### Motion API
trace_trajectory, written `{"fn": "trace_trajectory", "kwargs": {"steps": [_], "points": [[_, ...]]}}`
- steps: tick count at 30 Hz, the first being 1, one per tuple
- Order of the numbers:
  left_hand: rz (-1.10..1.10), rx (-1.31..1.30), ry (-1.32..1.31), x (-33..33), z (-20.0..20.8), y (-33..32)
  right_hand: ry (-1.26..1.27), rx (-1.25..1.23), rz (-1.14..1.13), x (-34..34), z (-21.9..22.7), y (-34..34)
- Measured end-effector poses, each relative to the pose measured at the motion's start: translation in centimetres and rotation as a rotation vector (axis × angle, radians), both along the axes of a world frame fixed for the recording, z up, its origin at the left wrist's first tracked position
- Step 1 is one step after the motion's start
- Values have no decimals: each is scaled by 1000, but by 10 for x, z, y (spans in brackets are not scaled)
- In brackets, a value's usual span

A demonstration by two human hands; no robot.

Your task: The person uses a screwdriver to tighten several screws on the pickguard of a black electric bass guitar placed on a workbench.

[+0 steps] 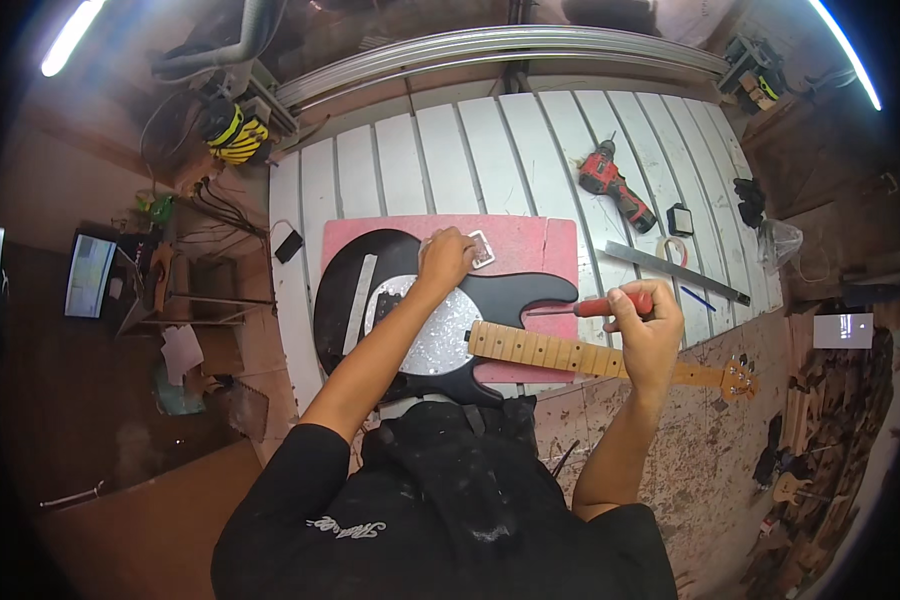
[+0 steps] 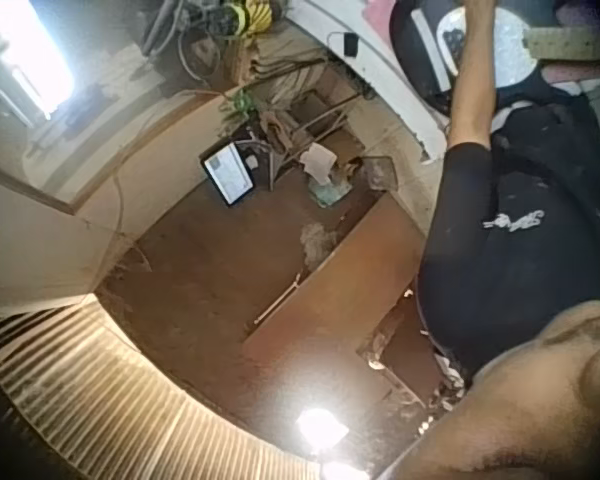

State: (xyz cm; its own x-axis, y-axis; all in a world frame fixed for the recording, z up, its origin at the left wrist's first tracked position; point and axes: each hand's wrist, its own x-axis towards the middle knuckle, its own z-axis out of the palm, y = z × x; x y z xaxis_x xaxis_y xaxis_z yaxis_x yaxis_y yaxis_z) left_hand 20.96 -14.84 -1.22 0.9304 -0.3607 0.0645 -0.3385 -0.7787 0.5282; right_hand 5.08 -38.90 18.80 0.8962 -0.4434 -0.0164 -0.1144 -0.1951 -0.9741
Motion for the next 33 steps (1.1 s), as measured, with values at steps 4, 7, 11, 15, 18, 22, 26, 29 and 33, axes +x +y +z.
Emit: {"fn": "trace_trajectory", "kwargs": {"steps": [4, 7, 11, 15, 18, 22, 26, 29, 33], "points": [[60, 253, 96, 11, -15, -19, 2, 1, -31, -9, -7, -13], [77, 280, 113, 13, -17, -29, 8, 5, -47, -14, -12, -20], [133, 269, 114, 16, -24, -32, -3, 2, -34, -11, -13, -17], [176, 99, 33, 11, -20, -25, -37, -27, -34, -7, -10, -8], [226, -308, 253, -2, 11, -19, 27, 17, -85, -8, -10, -10], [272, -1146, 794, -33, 30, 25, 36, 65, -27, -3, -2, -2], [381, -1546, 1000, -70, 31, 77, -20, 178, 48, 13, 8, 30], [391, -1820, 990, -88, 28, 99, -124, 228, 117, 21, 1, 55], [310, -1947, 934, -99, 27, 116, -247, 225, 233, 27, -5, 94]]}}
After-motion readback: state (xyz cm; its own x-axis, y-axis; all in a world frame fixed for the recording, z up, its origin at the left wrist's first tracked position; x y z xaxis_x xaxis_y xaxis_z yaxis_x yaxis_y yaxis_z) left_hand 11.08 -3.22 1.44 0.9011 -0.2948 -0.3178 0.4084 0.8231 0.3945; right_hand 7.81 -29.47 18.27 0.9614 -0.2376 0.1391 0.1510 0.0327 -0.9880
